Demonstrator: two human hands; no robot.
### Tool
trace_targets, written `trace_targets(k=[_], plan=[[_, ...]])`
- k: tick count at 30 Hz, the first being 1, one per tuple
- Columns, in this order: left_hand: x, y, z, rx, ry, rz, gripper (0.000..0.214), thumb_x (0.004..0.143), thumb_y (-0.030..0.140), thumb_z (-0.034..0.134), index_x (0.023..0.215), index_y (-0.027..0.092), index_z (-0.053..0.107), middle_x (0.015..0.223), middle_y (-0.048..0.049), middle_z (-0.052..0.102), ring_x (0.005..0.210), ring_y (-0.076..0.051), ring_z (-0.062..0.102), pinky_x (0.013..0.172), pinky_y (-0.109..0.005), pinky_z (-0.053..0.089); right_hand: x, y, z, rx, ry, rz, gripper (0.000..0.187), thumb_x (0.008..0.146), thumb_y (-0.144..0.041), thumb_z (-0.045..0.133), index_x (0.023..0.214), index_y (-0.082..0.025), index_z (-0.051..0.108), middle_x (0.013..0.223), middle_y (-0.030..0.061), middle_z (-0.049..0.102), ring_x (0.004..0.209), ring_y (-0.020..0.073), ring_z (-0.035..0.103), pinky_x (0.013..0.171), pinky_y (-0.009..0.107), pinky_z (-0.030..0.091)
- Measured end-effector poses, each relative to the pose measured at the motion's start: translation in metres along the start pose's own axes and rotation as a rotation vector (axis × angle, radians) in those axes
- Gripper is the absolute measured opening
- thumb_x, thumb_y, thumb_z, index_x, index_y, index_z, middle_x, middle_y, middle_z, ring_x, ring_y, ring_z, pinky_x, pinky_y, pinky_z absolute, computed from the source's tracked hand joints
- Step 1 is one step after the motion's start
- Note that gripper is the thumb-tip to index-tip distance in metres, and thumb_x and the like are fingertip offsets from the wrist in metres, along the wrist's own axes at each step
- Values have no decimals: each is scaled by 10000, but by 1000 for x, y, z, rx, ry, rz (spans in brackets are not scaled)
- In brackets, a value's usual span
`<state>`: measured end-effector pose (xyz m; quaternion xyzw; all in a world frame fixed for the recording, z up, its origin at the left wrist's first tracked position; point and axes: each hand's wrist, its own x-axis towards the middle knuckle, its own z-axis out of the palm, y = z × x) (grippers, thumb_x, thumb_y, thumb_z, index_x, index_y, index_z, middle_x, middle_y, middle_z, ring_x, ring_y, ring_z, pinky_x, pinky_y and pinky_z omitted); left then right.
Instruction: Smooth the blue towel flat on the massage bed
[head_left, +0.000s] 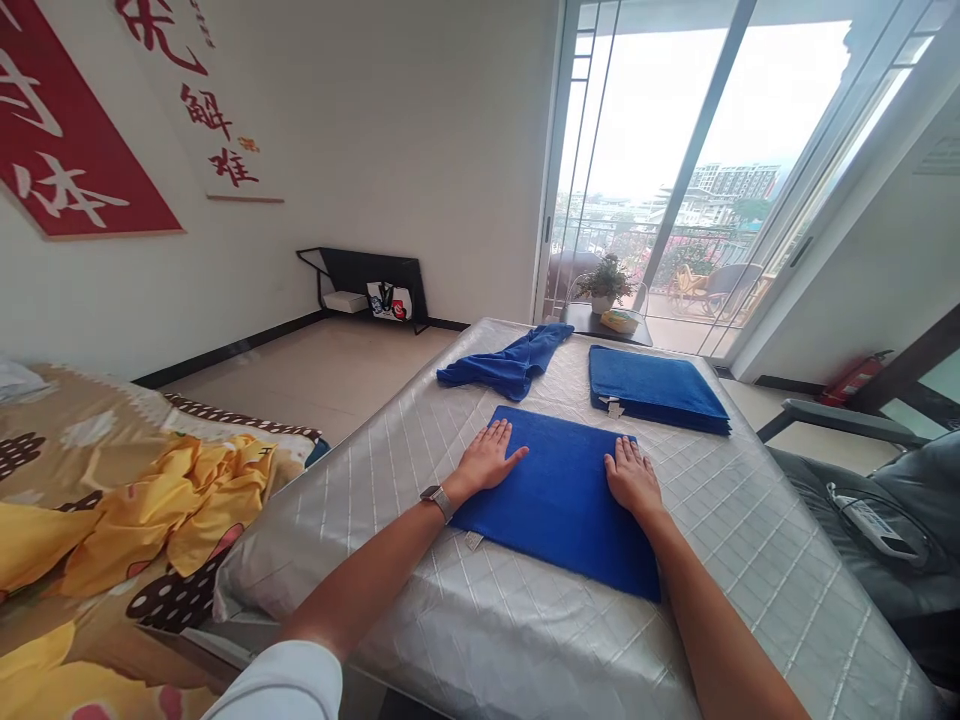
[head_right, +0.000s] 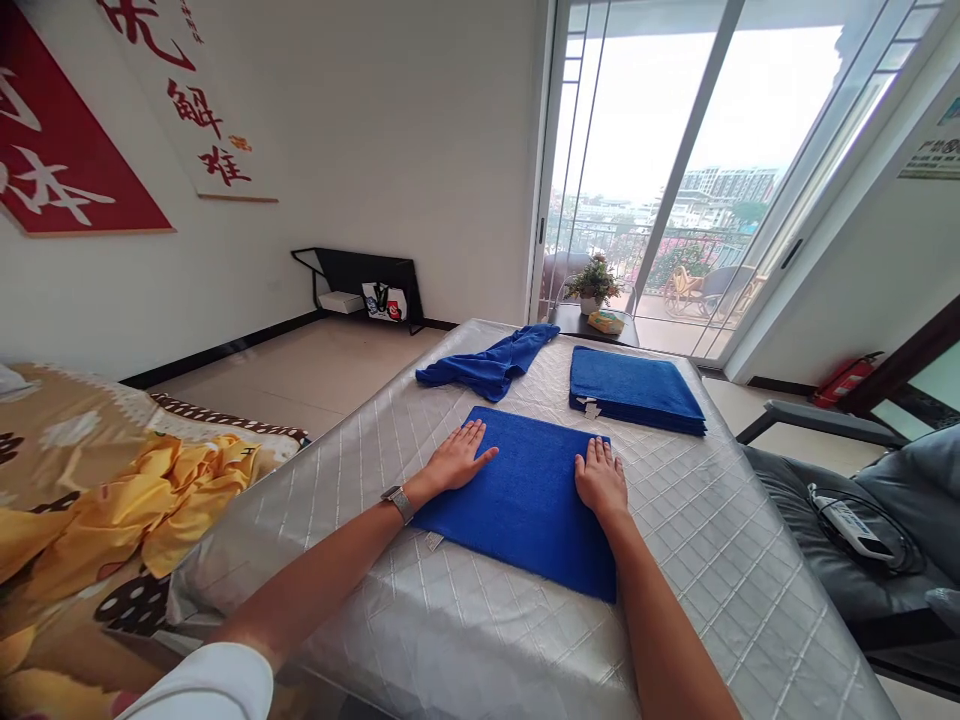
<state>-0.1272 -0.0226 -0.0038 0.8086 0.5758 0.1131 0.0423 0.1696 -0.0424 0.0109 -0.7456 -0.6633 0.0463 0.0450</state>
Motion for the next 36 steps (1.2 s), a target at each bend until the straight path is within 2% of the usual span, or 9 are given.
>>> trace_targets(k=[6,10,16,22,25,30,32,34,36], plan=[[0,1,-2,5,-9,1,848,987,674,119,1553,61,275,1618,-155,249,1508,-256,196,1234,-427,143,-6,-4,-4,-62,77,-24,634,1011,-357,174,1552,-42,277,1629,111,261,1510,215,183,1224,405,114],[0,2,-1,8,-8,-10,849,988,670,129,1551,52,279,1616,-164,246,1505,-266,207,1233,-428,151,-26,-2,-7,-138,154,-102,605,1009,-317,199,1539,-48,316,1621,121,280,1510,213,180,1226,406,72],[1,1,1,-7,-5,-1,852,983,677,132,1554,60,274,1614,-160,255,1505,-267,207,1233,-430,153,-67,10,2,-139,17,-89,647,1023,-402,170,1567,-59,244,1642,108,206,1515,228,162,1223,413,137],[-2,6,-9,50,18,-48,842,998,642,132,1543,18,280,1611,-181,247,1506,-270,202,1236,-418,142,-75,8,6,-123,0,-62,650,1027,-409,165,1575,-62,215,1650,93,176,1520,220,138,1229,403,118],[-8,32,-13,39,44,44,829,999,641,109,1543,45,301,1609,-161,269,1505,-270,209,1235,-412,153,-73,7,5,-112,3,-59,649,1026,-412,170,1575,-68,220,1650,86,179,1520,217,139,1229,398,114],[-20,110,-3,-53,52,425,770,1008,638,111,1554,133,308,1600,-111,313,1501,-213,226,1229,-369,161,-74,7,4,-94,7,-65,648,1022,-397,186,1572,-56,222,1647,98,187,1519,226,144,1228,403,126],[-23,135,4,-74,55,510,752,1012,635,119,1554,150,310,1597,-106,320,1497,-205,237,1225,-363,161,-75,8,4,-103,2,-77,642,1022,-383,195,1572,-53,218,1648,102,183,1521,227,133,1227,398,122],[-24,145,9,-80,18,522,757,1013,635,117,1548,141,323,1593,-114,323,1494,-207,246,1221,-360,165,-76,8,3,-107,-2,-83,640,1022,-380,203,1573,-54,213,1649,101,178,1521,229,130,1226,398,122],[-26,140,10,-78,-35,483,772,1012,637,110,1544,120,325,1597,-123,308,1497,-214,236,1221,-366,159,-76,8,2,-97,-1,-79,641,1023,-385,203,1573,-56,214,1648,101,180,1520,230,140,1225,403,127]])
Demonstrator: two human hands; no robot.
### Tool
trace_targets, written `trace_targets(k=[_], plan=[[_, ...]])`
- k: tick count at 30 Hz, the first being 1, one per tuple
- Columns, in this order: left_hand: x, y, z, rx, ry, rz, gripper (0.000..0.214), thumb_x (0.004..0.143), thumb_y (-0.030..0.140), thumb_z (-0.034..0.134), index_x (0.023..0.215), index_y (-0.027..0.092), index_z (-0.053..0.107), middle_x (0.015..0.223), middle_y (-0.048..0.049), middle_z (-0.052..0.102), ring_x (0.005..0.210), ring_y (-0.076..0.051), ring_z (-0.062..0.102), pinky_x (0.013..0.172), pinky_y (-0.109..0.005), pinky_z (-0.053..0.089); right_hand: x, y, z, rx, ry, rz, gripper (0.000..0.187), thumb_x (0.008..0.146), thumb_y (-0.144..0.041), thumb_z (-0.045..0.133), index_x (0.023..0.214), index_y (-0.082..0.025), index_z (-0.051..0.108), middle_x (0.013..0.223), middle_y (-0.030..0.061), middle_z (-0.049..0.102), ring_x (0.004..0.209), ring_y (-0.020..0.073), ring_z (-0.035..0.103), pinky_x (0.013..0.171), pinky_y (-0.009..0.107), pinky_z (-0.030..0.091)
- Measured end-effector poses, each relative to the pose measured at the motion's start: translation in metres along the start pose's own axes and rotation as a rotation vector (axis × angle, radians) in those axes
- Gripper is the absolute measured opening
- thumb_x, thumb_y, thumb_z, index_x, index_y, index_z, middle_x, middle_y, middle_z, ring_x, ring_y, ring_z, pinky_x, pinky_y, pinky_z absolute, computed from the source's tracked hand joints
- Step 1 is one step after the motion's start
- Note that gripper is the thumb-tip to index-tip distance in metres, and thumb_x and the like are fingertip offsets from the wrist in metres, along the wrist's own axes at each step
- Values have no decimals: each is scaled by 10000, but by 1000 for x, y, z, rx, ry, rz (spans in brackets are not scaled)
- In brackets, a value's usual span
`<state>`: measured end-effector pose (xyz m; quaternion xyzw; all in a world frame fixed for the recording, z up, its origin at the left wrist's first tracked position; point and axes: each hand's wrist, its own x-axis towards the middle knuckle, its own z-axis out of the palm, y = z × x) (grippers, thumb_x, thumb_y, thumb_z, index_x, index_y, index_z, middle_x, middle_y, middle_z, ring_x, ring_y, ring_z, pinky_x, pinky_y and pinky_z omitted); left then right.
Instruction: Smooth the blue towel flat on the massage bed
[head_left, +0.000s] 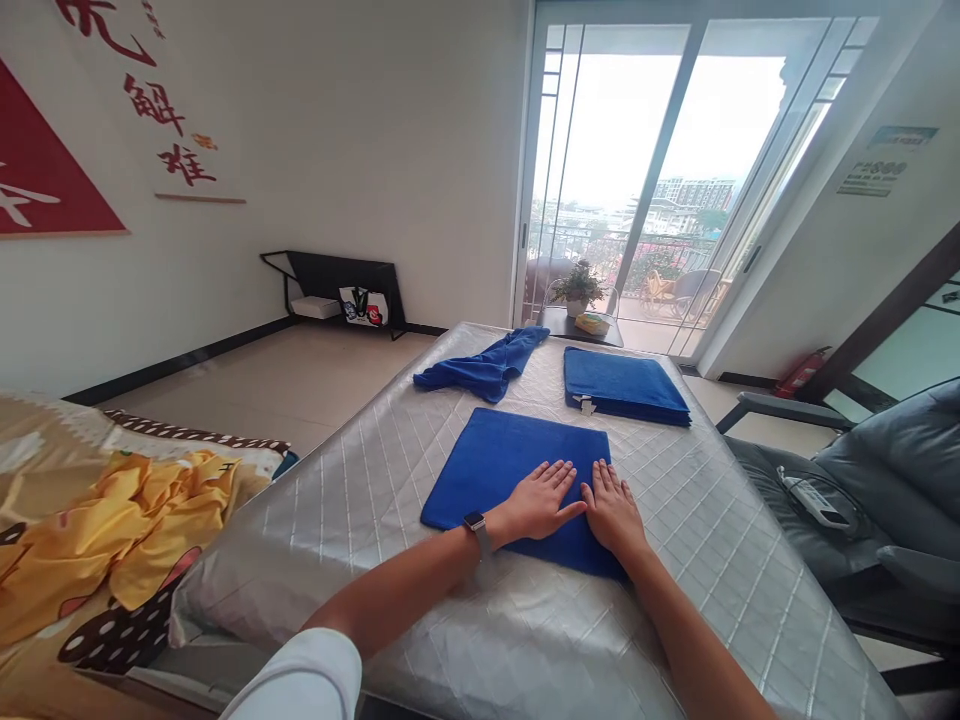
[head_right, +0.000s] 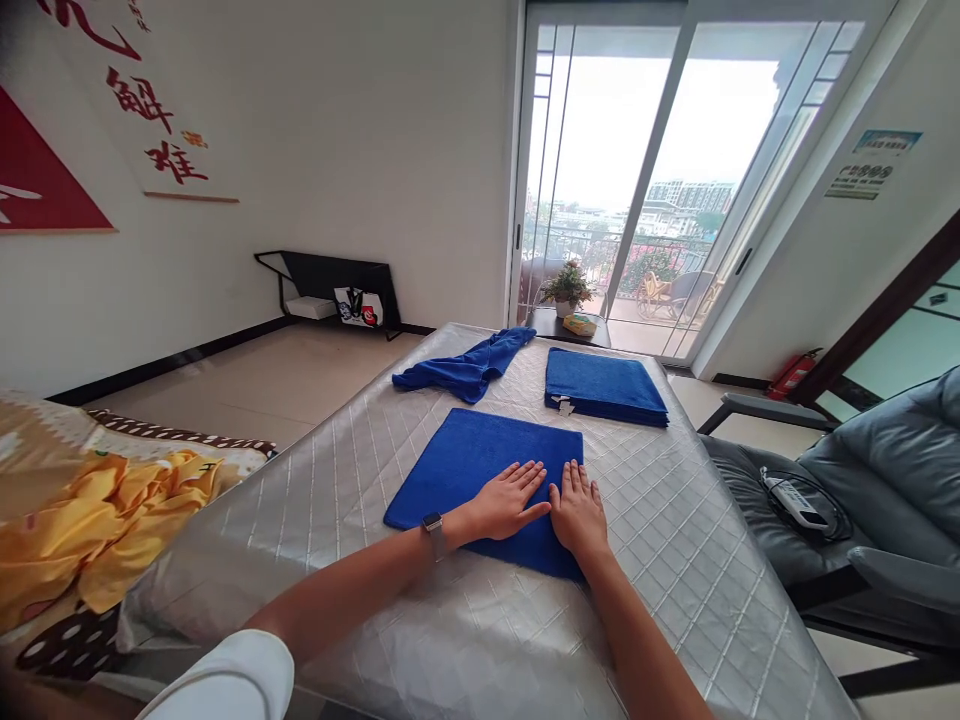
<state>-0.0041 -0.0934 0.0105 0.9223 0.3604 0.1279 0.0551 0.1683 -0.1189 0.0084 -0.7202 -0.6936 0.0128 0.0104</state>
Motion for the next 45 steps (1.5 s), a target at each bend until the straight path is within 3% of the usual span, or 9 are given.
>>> trace_targets(k=[4,11,16,18,20,23,28,35,45], plan=[[-29,-31,-11,-24,-62,-99,781,1007,652,119,1565,127,267,1624,-112,236,1513,-223,178,1227,-397,118,0,-1,-2,25,1,6,642,1025,-389,192,1572,-55,217,1646,102,183,1519,229,144,1225,405,128],[-116,-82,-39,-10,-117,-318,759,1011,647,208,1578,142,218,1639,-104,181,1519,-239,140,1234,-419,95,0,-3,-1,46,51,2,631,1024,-381,229,1561,-51,258,1631,122,234,1510,251,187,1222,433,147],[-184,-78,-50,-47,-70,-224,657,1019,572,365,1574,247,236,1627,-66,242,1493,-247,247,1216,-434,227,-14,3,-24,66,196,-155,476,990,-292,377,1401,-123,548,1526,160,450,1413,293,395,1170,482,280],[-207,-69,-55,-58,-12,-186,587,1025,517,404,1557,293,290,1614,-51,293,1470,-249,310,1191,-441,299,-28,8,-36,147,177,-293,360,986,-264,400,1209,-180,670,1349,132,608,1191,247,598,1040,402,446],[-222,-60,-61,-69,55,-208,536,1027,477,429,1532,313,352,1592,-54,352,1433,-253,385,1147,-444,383,-48,14,-44,225,129,-434,274,987,-257,430,1032,-223,698,1121,80,685,968,192,668,882,327,524],[-227,-50,-69,-86,134,-277,475,1019,451,462,1477,326,442,1524,-56,464,1347,-242,499,1073,-431,477,-79,22,-45,243,126,-549,206,980,-266,489,924,-257,687,953,34,684,856,175,670,774,297,545],[-203,-47,-68,-65,228,-260,346,982,409,549,1308,308,602,1319,-62,617,1195,-239,604,1010,-421,521,-105,42,-29,208,285,-599,235,999,-313,473,925,-273,693,906,22,711,825,178,689,752,302,566],[-188,-39,-53,-8,242,-254,305,947,341,602,1242,271,636,1181,-52,663,1089,-233,638,960,-407,537,-111,55,-12,158,428,-598,269,1015,-299,440,1038,-277,707,993,30,737,851,167,709,754,281,583],[-189,-37,-46,-53,269,-329,275,916,327,645,1186,275,637,1084,-24,659,1007,-216,645,931,-388,530,-108,43,-17,134,513,-654,321,1015,-179,366,956,-229,678,875,26,721,718,125,704,644,214,552]])
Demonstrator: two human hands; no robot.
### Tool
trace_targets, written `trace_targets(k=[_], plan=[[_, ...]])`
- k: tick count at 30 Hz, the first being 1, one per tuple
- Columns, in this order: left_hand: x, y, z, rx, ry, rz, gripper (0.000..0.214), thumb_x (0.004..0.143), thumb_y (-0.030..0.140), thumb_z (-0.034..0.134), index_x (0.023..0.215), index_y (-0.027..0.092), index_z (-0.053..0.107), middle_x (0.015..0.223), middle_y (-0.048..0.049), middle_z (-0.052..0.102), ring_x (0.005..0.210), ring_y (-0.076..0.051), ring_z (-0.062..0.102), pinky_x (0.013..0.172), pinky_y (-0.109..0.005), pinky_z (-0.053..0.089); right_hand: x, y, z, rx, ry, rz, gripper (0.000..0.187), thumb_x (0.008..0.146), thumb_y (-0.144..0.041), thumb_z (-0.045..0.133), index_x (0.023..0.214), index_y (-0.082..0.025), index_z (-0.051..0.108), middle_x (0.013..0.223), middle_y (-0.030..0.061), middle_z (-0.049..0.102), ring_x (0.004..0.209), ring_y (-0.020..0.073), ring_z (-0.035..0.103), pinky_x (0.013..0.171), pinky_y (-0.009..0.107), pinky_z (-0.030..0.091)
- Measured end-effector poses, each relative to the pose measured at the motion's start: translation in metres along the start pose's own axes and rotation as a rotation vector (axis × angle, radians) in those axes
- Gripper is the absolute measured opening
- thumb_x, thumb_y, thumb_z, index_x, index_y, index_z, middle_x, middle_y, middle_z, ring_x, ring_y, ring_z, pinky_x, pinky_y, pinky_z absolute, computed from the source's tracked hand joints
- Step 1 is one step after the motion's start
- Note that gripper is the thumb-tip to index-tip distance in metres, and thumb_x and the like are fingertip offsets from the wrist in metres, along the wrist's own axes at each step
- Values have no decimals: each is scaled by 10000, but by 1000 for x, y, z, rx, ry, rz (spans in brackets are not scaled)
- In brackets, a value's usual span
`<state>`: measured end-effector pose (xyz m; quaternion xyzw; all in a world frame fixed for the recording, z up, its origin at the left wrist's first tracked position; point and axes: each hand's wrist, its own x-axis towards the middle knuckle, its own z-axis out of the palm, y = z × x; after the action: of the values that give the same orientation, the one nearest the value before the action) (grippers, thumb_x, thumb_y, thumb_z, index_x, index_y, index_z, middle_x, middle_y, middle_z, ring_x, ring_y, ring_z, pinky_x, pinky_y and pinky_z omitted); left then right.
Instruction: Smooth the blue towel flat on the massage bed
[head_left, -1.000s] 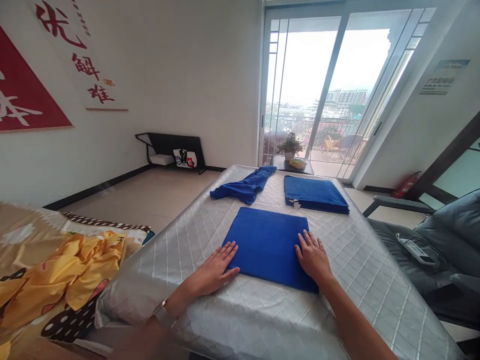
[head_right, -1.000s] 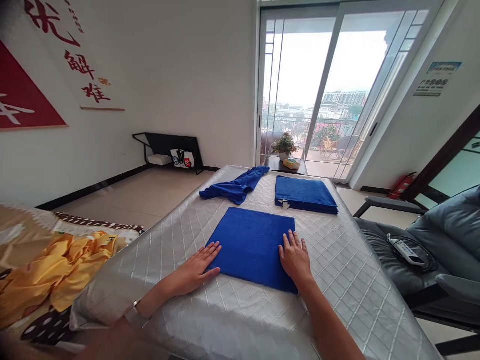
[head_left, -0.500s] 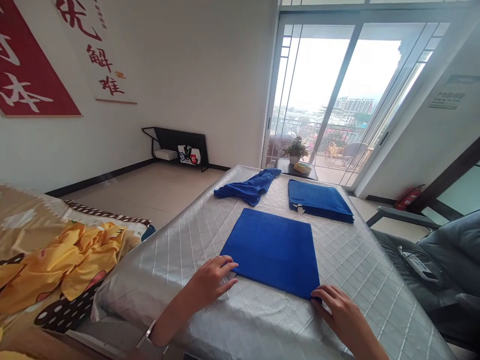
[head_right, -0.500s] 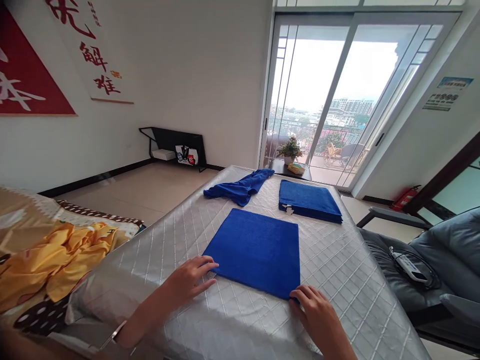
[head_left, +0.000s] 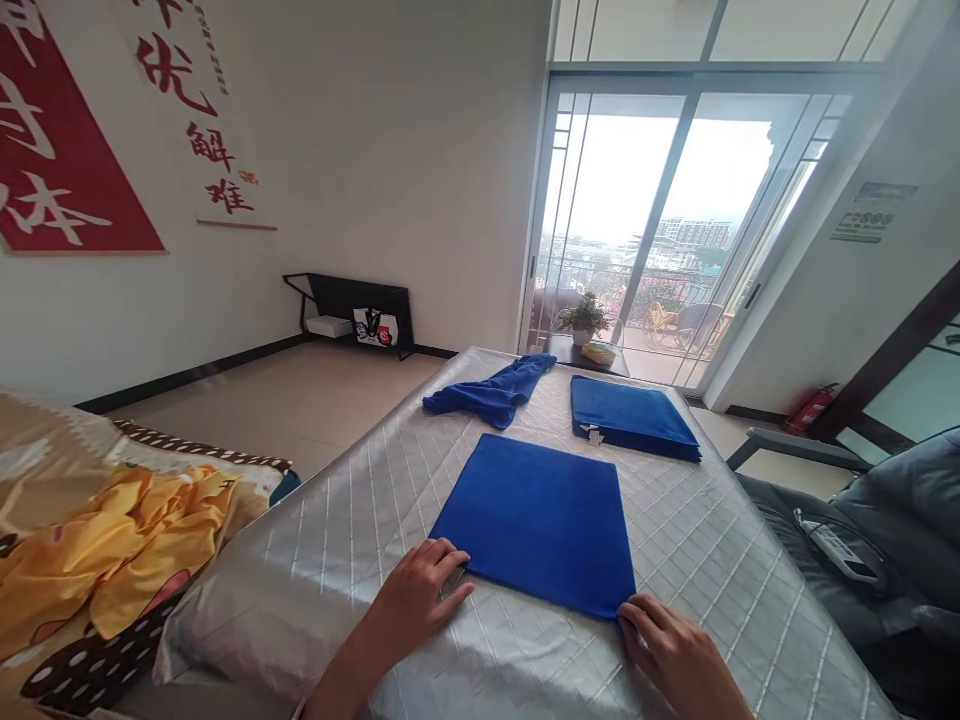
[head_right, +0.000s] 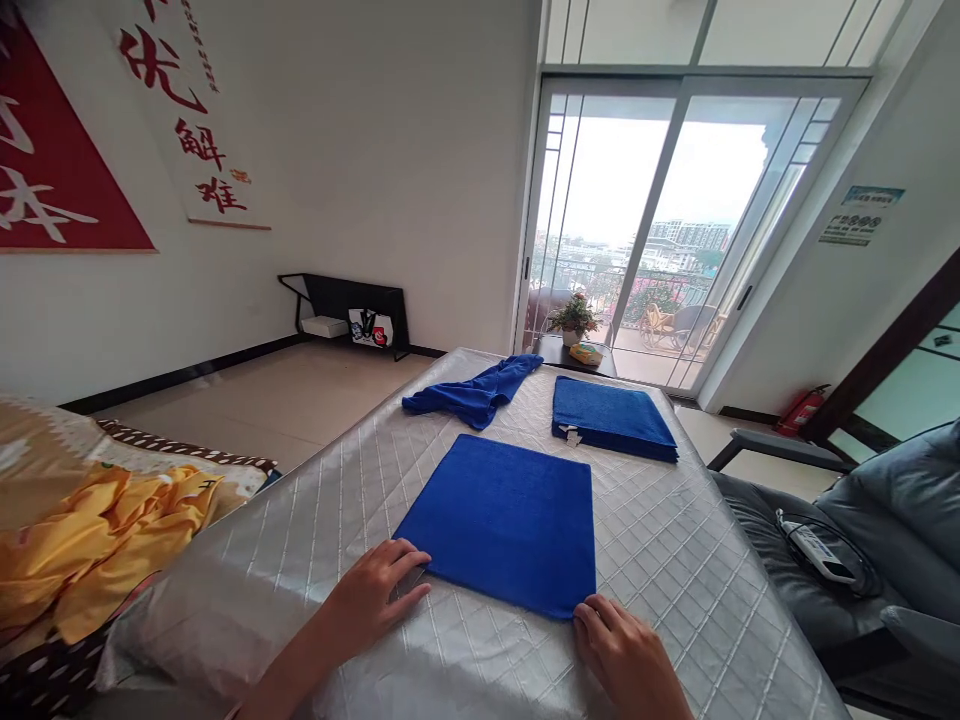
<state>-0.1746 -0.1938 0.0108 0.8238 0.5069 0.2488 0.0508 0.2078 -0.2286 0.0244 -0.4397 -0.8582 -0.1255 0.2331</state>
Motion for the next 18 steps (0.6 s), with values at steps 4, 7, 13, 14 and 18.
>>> trace_targets(k=[4,7,13,14,18], plan=[[4,5,0,-2,-8,-45,266,904,412,655,1133,277,652,1040,-24,656,964,-218,646,902,-382,521,2,-2,-1,10,33,47,304,1016,-175,358,979,-208,658,917,34,727,643,96,693,572,179,530],[8,11,0,16,-28,-108,293,878,483,673,1081,271,663,1010,-32,655,941,-234,641,877,-395,510,4,-2,-3,2,96,60,282,1010,-179,372,997,-205,653,922,41,738,619,101,693,567,187,543],[15,15,0,-12,-29,-183,246,879,462,675,1020,261,658,1025,-37,664,968,-249,637,880,-414,491,4,-2,-3,81,183,94,230,992,-215,440,1001,-247,667,921,37,746,754,142,730,688,235,603],[15,14,1,-22,-31,-191,225,879,441,678,1007,257,655,1026,-36,666,969,-248,637,878,-414,492,3,-2,-2,91,198,98,215,989,-226,457,1021,-251,668,939,39,746,791,150,735,721,247,610],[14,10,4,-26,-13,-190,176,885,379,675,996,246,645,1027,-35,671,969,-254,640,871,-423,497,-3,0,1,109,248,105,218,984,-247,496,1140,-266,646,1027,39,735,913,164,733,795,263,619]])
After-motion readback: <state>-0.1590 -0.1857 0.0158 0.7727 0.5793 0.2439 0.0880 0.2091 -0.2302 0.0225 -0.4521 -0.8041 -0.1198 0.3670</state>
